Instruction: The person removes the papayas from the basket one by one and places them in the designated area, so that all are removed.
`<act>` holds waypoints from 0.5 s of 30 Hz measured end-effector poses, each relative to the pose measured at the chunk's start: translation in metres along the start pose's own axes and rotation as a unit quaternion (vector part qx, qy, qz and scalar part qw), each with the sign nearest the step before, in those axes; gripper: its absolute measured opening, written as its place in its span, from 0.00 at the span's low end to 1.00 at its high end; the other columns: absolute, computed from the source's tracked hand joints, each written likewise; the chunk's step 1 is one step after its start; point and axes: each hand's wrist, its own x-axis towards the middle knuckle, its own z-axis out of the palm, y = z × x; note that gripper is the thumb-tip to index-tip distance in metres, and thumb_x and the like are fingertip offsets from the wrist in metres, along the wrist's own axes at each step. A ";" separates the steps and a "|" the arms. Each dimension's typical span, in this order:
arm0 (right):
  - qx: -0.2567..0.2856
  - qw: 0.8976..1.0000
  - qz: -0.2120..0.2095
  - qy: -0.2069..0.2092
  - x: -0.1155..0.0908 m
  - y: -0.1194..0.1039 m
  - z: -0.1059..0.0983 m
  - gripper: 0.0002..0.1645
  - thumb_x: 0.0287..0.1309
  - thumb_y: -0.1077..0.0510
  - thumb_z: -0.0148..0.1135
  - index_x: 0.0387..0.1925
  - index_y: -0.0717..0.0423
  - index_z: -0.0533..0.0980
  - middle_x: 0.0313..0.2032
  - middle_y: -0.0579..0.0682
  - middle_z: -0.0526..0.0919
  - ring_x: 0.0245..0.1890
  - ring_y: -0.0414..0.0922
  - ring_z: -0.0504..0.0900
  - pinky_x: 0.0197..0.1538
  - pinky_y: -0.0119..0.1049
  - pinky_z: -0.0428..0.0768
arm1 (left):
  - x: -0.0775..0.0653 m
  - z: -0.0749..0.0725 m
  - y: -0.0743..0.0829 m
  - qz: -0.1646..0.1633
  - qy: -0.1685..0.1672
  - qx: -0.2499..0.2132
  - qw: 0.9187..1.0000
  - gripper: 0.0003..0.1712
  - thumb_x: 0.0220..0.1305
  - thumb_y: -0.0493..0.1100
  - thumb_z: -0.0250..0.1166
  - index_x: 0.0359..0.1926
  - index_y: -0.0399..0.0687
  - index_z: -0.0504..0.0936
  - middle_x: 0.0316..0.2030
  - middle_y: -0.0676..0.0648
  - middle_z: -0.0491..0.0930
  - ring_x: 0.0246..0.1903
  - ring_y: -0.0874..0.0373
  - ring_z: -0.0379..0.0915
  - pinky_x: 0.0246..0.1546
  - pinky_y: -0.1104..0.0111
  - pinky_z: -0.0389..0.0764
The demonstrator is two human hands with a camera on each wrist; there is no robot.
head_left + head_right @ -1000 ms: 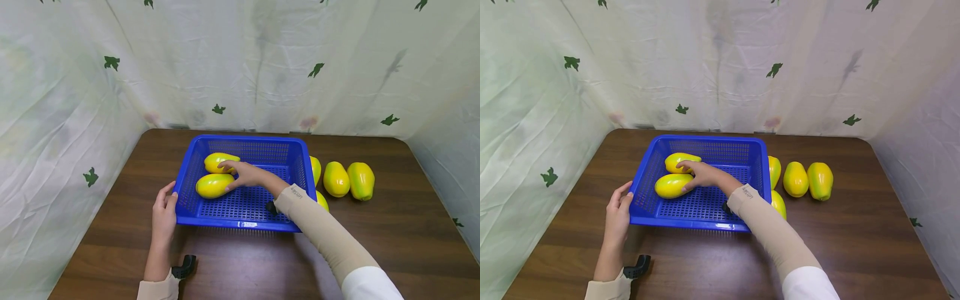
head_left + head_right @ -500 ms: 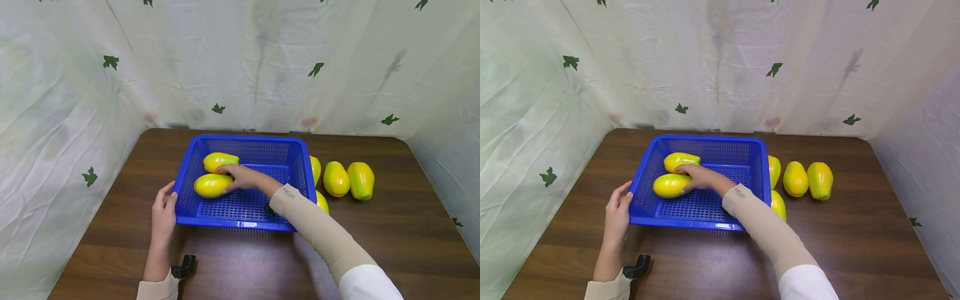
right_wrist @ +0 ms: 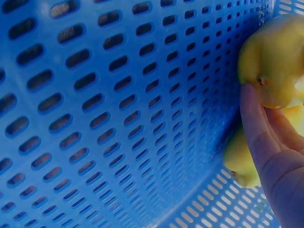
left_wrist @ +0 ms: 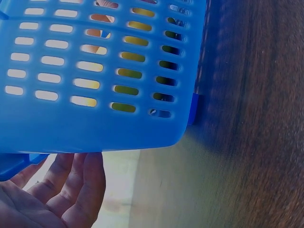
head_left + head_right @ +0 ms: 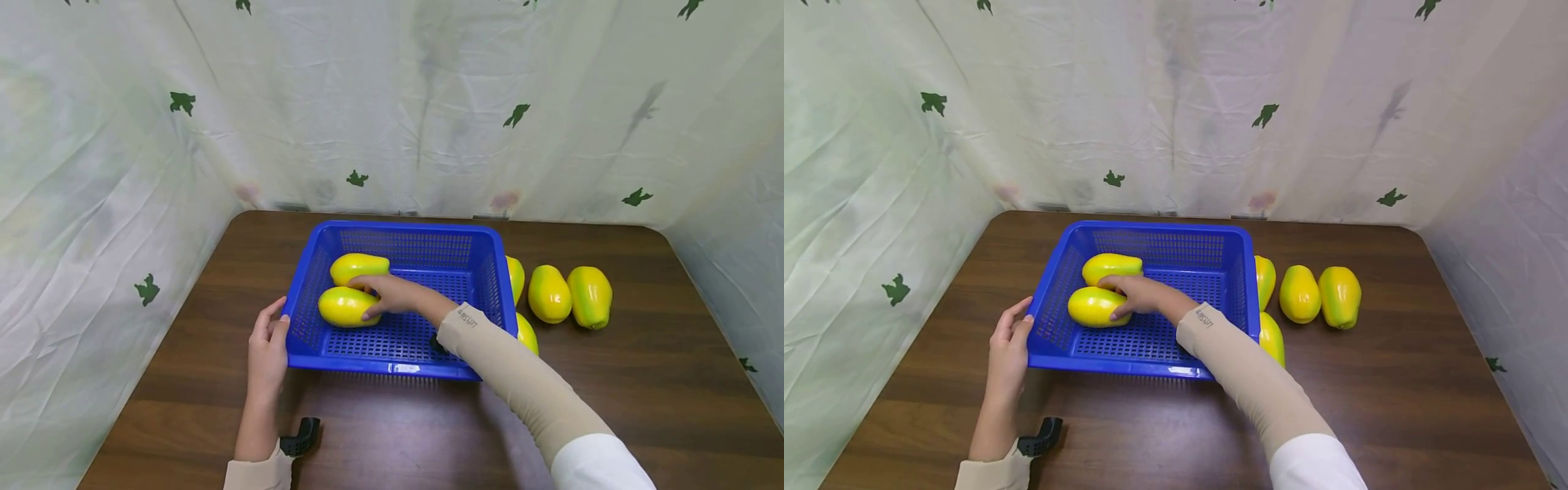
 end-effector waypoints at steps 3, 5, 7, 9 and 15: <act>-0.003 1.000 0.005 -0.004 -0.001 0.000 0.000 0.38 0.50 0.59 0.65 0.62 0.57 0.61 0.54 0.52 0.71 0.49 0.45 0.71 0.51 0.35 0.67 | 0.000 0.000 0.000 0.002 0.002 0.001 1.000 0.20 0.68 0.49 0.45 0.60 0.56 0.68 0.35 0.39 0.73 0.31 0.52 0.66 0.28 0.70 0.68; -0.005 1.000 0.008 -0.007 -0.001 0.000 -0.001 0.38 0.50 0.58 0.65 0.62 0.55 0.61 0.53 0.51 0.71 0.49 0.44 0.71 0.51 0.34 0.67 | 0.000 0.000 -0.001 0.003 0.002 0.001 1.000 0.20 0.68 0.49 0.46 0.60 0.56 0.68 0.35 0.39 0.73 0.31 0.52 0.67 0.28 0.70 0.68; -0.005 1.000 0.008 -0.008 -0.001 0.000 -0.002 0.37 0.50 0.57 0.65 0.62 0.54 0.62 0.53 0.51 0.71 0.49 0.44 0.71 0.51 0.34 0.67 | 0.000 0.000 -0.001 0.004 0.003 -0.001 1.000 0.20 0.68 0.49 0.46 0.60 0.55 0.68 0.35 0.39 0.73 0.31 0.52 0.67 0.28 0.70 0.68; 0.003 1.000 0.012 -0.010 -0.002 0.000 -0.003 0.37 0.50 0.56 0.65 0.62 0.53 0.63 0.53 0.51 0.72 0.49 0.44 0.71 0.51 0.34 0.67 | 0.000 0.000 -0.001 0.004 0.002 -0.001 1.000 0.20 0.68 0.49 0.46 0.60 0.56 0.68 0.36 0.39 0.73 0.32 0.52 0.67 0.28 0.70 0.68; 0.026 1.000 0.011 -0.005 -0.007 -0.002 -0.009 0.36 0.51 0.54 0.65 0.62 0.51 0.63 0.51 0.52 0.73 0.48 0.43 0.71 0.50 0.36 0.68 | 0.000 0.000 0.000 -0.002 -0.003 -0.006 1.000 0.20 0.68 0.49 0.45 0.60 0.56 0.67 0.37 0.39 0.73 0.33 0.52 0.68 0.30 0.70 0.70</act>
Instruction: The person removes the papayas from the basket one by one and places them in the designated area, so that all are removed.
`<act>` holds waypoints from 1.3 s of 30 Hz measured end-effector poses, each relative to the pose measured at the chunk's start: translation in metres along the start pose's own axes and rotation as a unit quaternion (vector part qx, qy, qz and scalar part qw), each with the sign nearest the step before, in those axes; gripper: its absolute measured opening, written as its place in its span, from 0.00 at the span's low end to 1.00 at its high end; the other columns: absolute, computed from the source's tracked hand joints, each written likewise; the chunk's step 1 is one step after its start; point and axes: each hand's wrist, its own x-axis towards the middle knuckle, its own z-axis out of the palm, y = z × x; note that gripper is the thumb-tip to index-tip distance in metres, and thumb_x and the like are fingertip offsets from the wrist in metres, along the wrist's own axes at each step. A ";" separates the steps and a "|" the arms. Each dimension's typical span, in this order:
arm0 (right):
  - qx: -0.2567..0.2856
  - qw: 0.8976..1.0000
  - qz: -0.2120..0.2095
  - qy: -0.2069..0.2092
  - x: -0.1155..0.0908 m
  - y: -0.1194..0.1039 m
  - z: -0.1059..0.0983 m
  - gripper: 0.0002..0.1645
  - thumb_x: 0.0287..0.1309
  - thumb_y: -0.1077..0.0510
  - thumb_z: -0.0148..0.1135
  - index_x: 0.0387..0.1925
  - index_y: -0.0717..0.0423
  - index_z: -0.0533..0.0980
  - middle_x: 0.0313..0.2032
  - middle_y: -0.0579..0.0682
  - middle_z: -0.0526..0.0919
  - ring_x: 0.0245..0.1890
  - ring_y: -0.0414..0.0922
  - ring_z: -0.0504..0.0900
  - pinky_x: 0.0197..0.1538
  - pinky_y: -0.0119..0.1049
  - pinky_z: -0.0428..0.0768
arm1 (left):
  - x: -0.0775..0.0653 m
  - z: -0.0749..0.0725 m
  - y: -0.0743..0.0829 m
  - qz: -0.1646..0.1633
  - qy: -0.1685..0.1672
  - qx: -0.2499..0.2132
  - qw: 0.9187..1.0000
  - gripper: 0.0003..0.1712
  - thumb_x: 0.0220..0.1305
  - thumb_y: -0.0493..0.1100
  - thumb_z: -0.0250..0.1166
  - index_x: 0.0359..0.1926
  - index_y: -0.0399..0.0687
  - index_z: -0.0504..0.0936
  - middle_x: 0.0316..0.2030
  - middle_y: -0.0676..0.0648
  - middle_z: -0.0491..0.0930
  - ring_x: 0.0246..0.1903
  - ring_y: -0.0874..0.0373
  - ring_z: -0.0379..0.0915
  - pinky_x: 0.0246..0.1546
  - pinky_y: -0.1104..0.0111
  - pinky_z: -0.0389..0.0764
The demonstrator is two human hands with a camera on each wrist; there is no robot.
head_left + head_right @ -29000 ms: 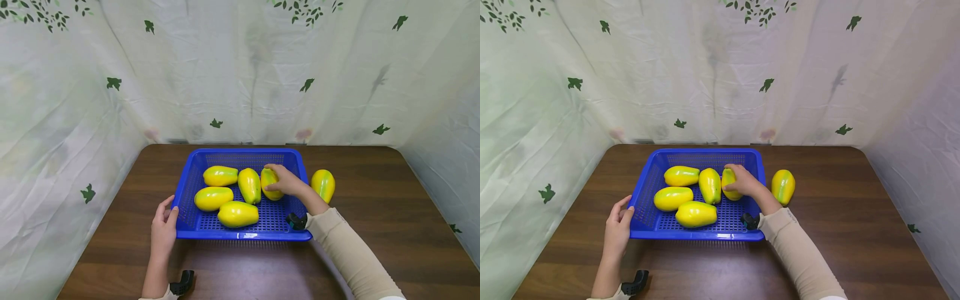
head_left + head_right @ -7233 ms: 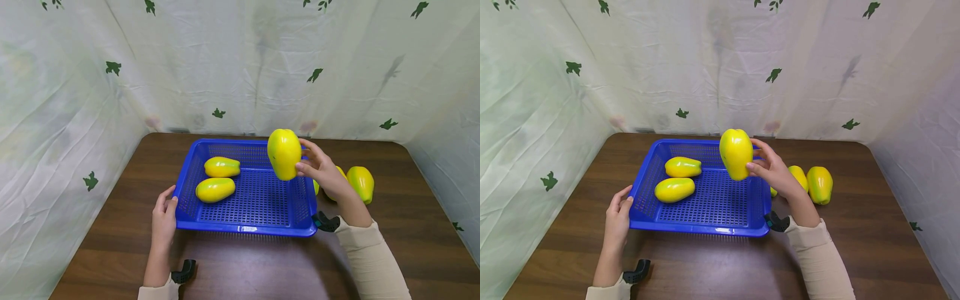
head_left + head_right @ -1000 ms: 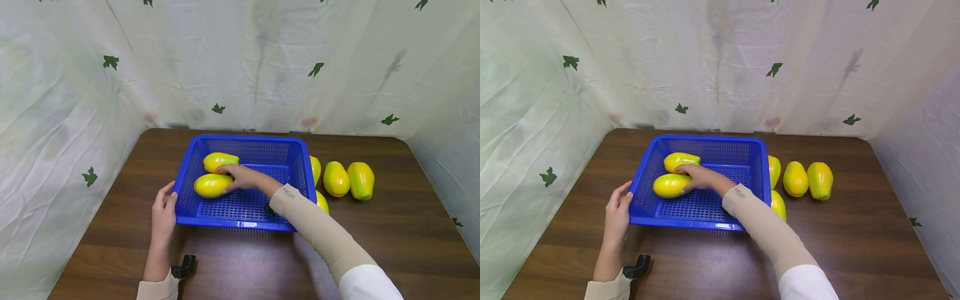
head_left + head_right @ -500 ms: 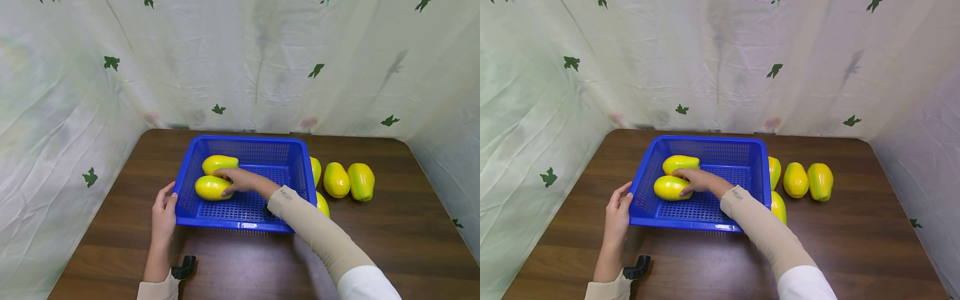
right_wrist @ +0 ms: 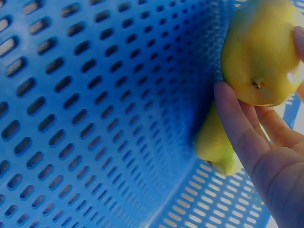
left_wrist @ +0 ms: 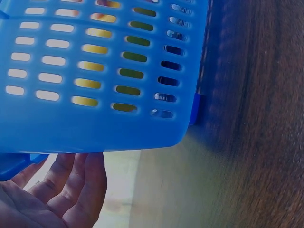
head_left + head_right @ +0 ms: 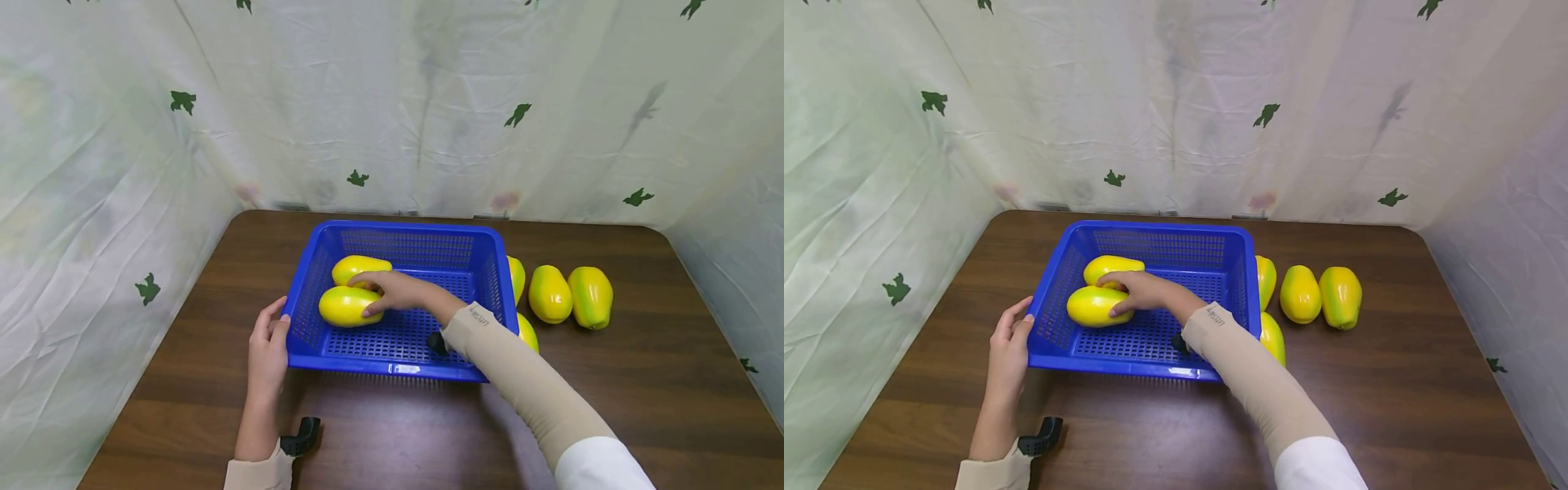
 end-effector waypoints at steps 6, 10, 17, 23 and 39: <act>0.009 1.000 -0.002 0.028 -0.007 -0.002 -0.007 0.35 0.50 0.54 0.65 0.61 0.48 0.64 0.48 0.51 0.73 0.41 0.44 0.70 0.45 0.36 0.69 | 0.000 0.000 0.000 0.001 -0.001 -0.004 1.000 0.21 0.68 0.49 0.45 0.60 0.55 0.67 0.37 0.39 0.73 0.33 0.52 0.68 0.30 0.70 0.70; 0.032 0.998 0.001 0.047 -0.013 -0.003 -0.012 0.35 0.50 0.54 0.66 0.60 0.47 0.64 0.49 0.53 0.72 0.43 0.45 0.71 0.47 0.37 0.69 | 0.000 0.000 0.000 0.002 0.000 -0.001 1.000 0.21 0.68 0.49 0.45 0.60 0.55 0.67 0.37 0.39 0.73 0.33 0.52 0.68 0.30 0.70 0.70; 0.075 0.993 -0.015 0.086 -0.025 -0.003 -0.022 0.35 0.50 0.53 0.66 0.60 0.43 0.65 0.51 0.52 0.72 0.47 0.48 0.71 0.50 0.45 0.69 | 0.002 0.001 -0.001 0.006 0.008 -0.003 1.000 0.20 0.68 0.48 0.46 0.59 0.54 0.68 0.35 0.39 0.74 0.31 0.54 0.69 0.29 0.70 0.70; 0.089 0.988 -0.022 0.128 -0.039 -0.005 -0.031 0.35 0.49 0.51 0.66 0.60 0.42 0.65 0.52 0.49 0.71 0.47 0.46 0.72 0.50 0.48 0.68 | 0.002 0.002 -0.002 0.007 0.012 -0.006 1.000 0.20 0.68 0.47 0.47 0.59 0.53 0.69 0.33 0.40 0.74 0.29 0.56 0.69 0.27 0.70 0.70; 0.099 0.967 -0.002 0.236 -0.097 -0.032 -0.054 0.34 0.52 0.59 0.63 0.62 0.55 0.63 0.53 0.57 0.69 0.48 0.54 0.69 0.45 0.44 0.73 | 0.002 0.001 -0.001 0.003 0.008 -0.005 1.000 0.20 0.68 0.47 0.46 0.59 0.54 0.69 0.34 0.40 0.74 0.30 0.56 0.68 0.28 0.69 0.69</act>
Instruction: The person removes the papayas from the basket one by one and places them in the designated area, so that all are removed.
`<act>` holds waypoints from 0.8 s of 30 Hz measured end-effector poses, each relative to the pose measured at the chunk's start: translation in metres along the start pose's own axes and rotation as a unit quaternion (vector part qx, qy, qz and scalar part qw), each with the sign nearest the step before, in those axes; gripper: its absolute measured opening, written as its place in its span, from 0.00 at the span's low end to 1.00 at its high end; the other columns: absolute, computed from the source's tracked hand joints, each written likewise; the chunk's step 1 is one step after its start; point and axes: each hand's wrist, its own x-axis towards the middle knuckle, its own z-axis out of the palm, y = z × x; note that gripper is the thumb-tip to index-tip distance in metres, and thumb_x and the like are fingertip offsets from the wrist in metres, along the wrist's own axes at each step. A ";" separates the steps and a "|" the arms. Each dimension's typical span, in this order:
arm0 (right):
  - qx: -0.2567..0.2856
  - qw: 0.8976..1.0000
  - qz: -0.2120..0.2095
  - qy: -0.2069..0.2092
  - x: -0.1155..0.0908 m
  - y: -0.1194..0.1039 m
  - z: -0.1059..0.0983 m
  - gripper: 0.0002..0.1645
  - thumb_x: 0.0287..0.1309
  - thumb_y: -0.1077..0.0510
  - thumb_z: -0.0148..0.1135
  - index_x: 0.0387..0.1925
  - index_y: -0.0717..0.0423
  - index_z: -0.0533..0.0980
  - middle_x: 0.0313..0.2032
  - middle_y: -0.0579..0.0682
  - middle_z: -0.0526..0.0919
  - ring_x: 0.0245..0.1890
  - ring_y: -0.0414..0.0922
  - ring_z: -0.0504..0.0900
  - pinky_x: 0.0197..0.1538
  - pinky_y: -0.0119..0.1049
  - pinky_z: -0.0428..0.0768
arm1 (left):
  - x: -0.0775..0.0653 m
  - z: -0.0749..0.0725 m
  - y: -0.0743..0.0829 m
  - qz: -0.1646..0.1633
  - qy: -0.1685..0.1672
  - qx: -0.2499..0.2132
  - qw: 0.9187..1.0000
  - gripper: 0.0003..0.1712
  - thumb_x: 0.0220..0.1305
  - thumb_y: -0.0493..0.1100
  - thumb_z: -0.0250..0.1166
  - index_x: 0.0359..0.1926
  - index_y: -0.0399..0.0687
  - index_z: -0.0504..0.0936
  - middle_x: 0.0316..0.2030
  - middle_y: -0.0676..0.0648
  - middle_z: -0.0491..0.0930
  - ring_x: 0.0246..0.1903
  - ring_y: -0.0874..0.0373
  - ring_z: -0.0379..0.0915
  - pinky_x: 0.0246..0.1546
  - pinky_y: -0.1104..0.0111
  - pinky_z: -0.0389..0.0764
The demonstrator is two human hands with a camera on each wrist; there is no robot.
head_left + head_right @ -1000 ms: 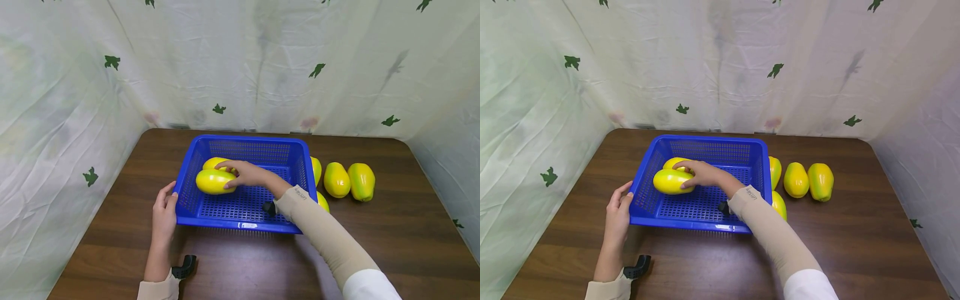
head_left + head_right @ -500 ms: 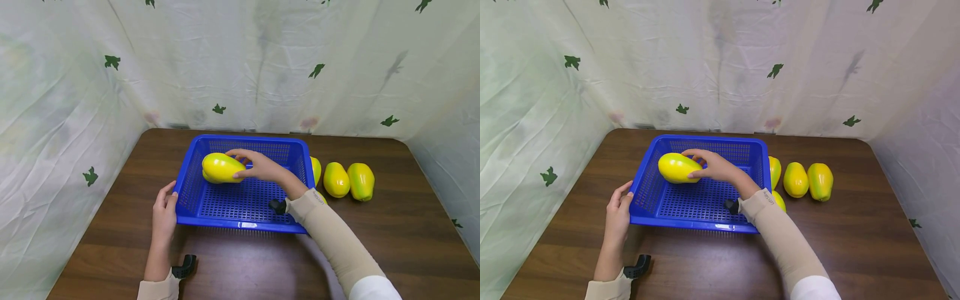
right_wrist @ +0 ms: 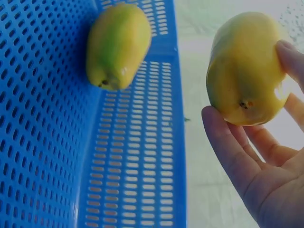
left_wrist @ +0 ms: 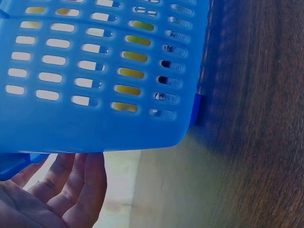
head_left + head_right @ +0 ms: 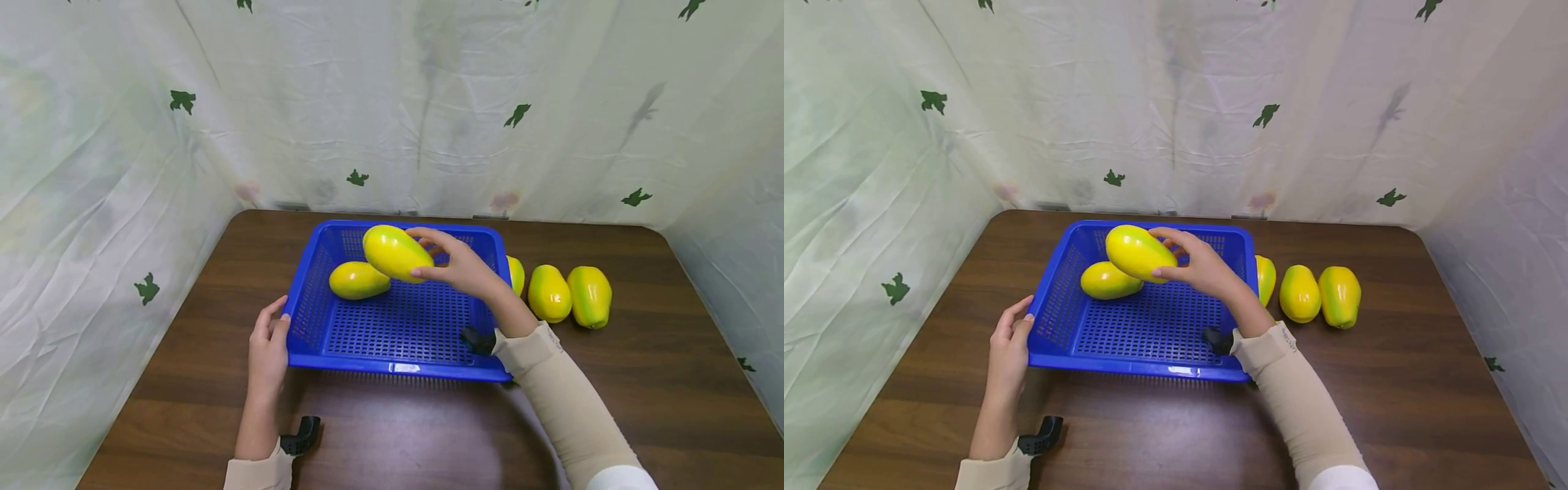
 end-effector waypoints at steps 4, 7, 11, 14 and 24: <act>0.012 0.999 0.003 0.035 -0.007 0.021 -0.007 0.35 0.51 0.55 0.64 0.61 0.47 0.64 0.51 0.54 0.70 0.48 0.51 0.69 0.45 0.44 0.73 | 0.000 0.000 0.000 0.001 0.001 -0.004 1.000 0.19 0.68 0.47 0.46 0.59 0.53 0.69 0.34 0.40 0.74 0.30 0.56 0.69 0.28 0.70 0.69; 0.019 0.998 -0.006 0.060 -0.013 0.033 -0.012 0.36 0.50 0.53 0.65 0.61 0.43 0.64 0.49 0.52 0.70 0.46 0.49 0.70 0.44 0.43 0.74 | 0.000 0.000 0.000 0.001 0.002 -0.003 1.000 0.19 0.68 0.47 0.46 0.59 0.53 0.69 0.34 0.40 0.74 0.30 0.56 0.69 0.28 0.70 0.69; 0.035 0.995 -0.024 0.087 -0.023 0.036 -0.018 0.35 0.50 0.55 0.65 0.61 0.44 0.64 0.48 0.53 0.70 0.45 0.49 0.69 0.42 0.40 0.76 | -0.001 0.000 0.001 0.001 0.002 0.001 1.000 0.20 0.68 0.47 0.46 0.59 0.54 0.69 0.34 0.40 0.74 0.29 0.55 0.69 0.28 0.70 0.69; 0.046 0.993 -0.029 0.104 -0.033 0.026 -0.023 0.36 0.50 0.59 0.64 0.61 0.48 0.64 0.49 0.54 0.69 0.45 0.50 0.69 0.42 0.37 0.76 | -0.001 0.000 0.001 0.002 0.001 0.002 1.000 0.19 0.68 0.47 0.46 0.59 0.54 0.69 0.34 0.40 0.74 0.29 0.55 0.69 0.27 0.69 0.69; 0.043 0.984 -0.036 0.171 -0.065 0.032 -0.043 0.37 0.50 0.65 0.63 0.62 0.46 0.63 0.50 0.54 0.70 0.47 0.49 0.71 0.42 0.33 0.75 | -0.002 0.000 0.002 -0.001 -0.004 0.010 1.000 0.20 0.68 0.48 0.45 0.59 0.54 0.68 0.35 0.39 0.74 0.31 0.54 0.69 0.29 0.69 0.70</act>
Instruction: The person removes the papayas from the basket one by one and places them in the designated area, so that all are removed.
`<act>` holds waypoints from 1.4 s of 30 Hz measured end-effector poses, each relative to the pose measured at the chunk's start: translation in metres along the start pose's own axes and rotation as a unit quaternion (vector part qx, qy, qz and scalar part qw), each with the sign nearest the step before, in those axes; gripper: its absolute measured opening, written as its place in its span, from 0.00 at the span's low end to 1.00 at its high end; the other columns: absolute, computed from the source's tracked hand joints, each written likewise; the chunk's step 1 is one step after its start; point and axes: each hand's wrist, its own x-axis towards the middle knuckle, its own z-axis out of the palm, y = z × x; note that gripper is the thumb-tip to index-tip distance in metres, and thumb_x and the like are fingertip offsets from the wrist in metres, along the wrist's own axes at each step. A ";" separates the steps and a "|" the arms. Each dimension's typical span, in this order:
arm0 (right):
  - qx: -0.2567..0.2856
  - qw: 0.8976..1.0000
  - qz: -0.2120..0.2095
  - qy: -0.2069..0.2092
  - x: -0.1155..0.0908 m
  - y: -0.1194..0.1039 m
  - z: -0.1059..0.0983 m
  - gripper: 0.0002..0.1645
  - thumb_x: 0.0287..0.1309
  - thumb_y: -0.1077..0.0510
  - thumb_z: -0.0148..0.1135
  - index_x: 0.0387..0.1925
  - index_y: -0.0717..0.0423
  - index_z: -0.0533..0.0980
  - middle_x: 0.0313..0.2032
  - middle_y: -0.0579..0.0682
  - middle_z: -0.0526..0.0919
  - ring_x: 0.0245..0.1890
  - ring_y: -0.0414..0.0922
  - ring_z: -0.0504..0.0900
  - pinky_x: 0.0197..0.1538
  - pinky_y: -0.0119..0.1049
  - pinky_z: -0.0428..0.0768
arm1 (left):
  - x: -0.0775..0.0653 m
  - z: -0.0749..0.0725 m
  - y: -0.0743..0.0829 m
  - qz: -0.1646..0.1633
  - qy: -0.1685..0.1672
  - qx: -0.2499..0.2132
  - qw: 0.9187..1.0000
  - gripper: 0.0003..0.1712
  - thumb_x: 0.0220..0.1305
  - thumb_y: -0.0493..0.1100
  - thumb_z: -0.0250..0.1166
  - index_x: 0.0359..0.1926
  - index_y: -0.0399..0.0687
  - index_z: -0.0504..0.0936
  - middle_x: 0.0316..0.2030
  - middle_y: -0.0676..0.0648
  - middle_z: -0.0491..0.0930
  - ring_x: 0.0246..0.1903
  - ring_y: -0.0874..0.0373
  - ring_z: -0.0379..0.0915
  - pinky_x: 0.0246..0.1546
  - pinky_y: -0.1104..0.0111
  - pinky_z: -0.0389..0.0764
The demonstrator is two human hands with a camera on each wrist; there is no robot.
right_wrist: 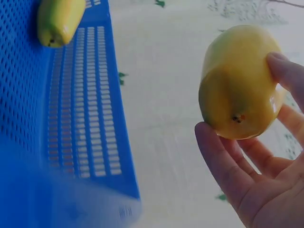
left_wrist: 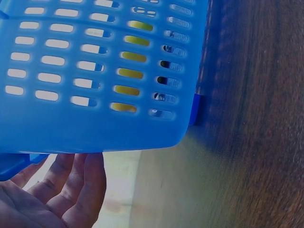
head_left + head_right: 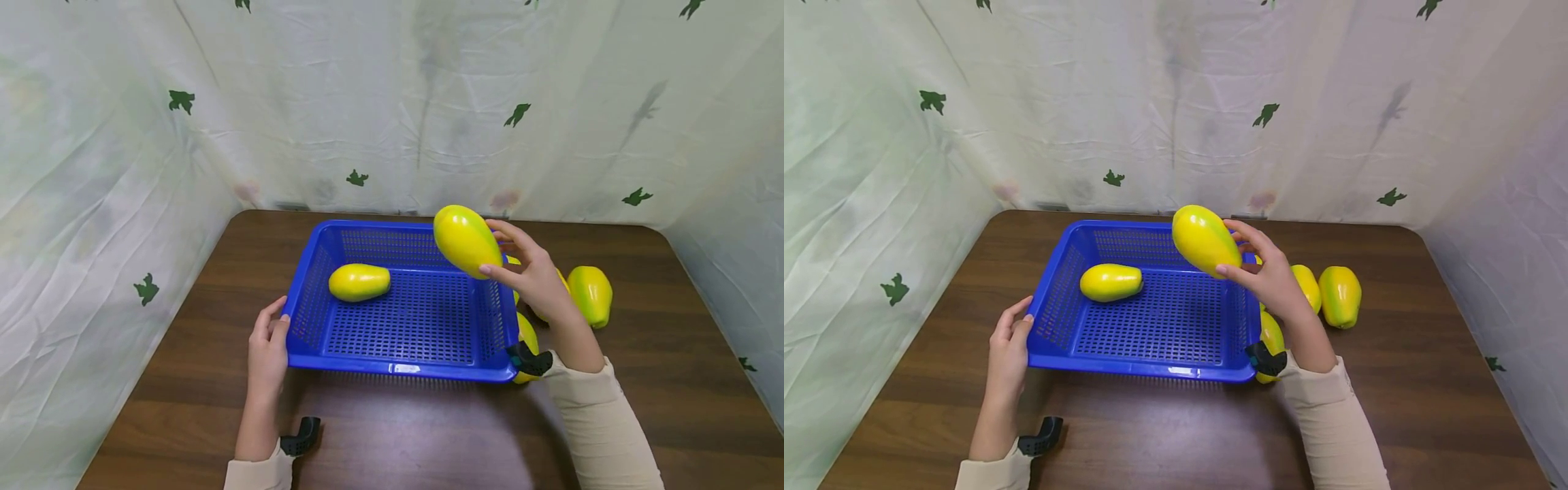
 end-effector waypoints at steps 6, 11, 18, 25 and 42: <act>-0.020 0.998 0.026 0.048 -0.020 0.007 -0.016 0.37 0.51 0.64 0.63 0.62 0.45 0.63 0.50 0.52 0.71 0.46 0.46 0.71 0.40 0.30 0.75 | 0.000 -0.001 -0.001 -0.003 -0.001 0.000 1.000 0.20 0.68 0.48 0.45 0.59 0.55 0.68 0.37 0.39 0.74 0.32 0.53 0.68 0.30 0.69 0.70; -0.030 0.994 0.077 0.071 -0.040 0.014 -0.024 0.36 0.53 0.61 0.62 0.63 0.43 0.61 0.51 0.50 0.68 0.48 0.45 0.68 0.41 0.27 0.74 | 0.000 -0.002 -0.001 -0.007 0.000 -0.002 1.000 0.20 0.68 0.49 0.45 0.59 0.56 0.68 0.37 0.39 0.74 0.32 0.53 0.68 0.30 0.69 0.69; -0.049 0.988 0.112 0.096 -0.066 0.032 -0.032 0.36 0.54 0.60 0.61 0.64 0.45 0.60 0.53 0.51 0.65 0.47 0.44 0.66 0.39 0.25 0.74 | 0.001 -0.001 -0.001 -0.004 0.003 0.005 1.000 0.20 0.68 0.49 0.46 0.59 0.55 0.68 0.35 0.39 0.73 0.31 0.53 0.68 0.28 0.69 0.69; -0.085 0.982 0.124 0.117 -0.086 0.048 -0.038 0.36 0.54 0.60 0.61 0.64 0.45 0.60 0.54 0.53 0.65 0.47 0.42 0.66 0.40 0.22 0.72 | 0.001 0.000 -0.002 0.004 0.006 0.000 1.000 0.19 0.68 0.47 0.46 0.59 0.54 0.69 0.33 0.40 0.74 0.29 0.54 0.69 0.27 0.69 0.69; -0.120 0.974 0.128 0.144 -0.121 0.064 -0.042 0.38 0.52 0.64 0.62 0.64 0.48 0.60 0.51 0.53 0.67 0.43 0.38 0.67 0.38 0.20 0.71 | 0.001 0.001 0.000 0.004 0.007 -0.005 1.000 0.19 0.68 0.47 0.46 0.58 0.55 0.70 0.34 0.39 0.73 0.29 0.54 0.68 0.27 0.69 0.69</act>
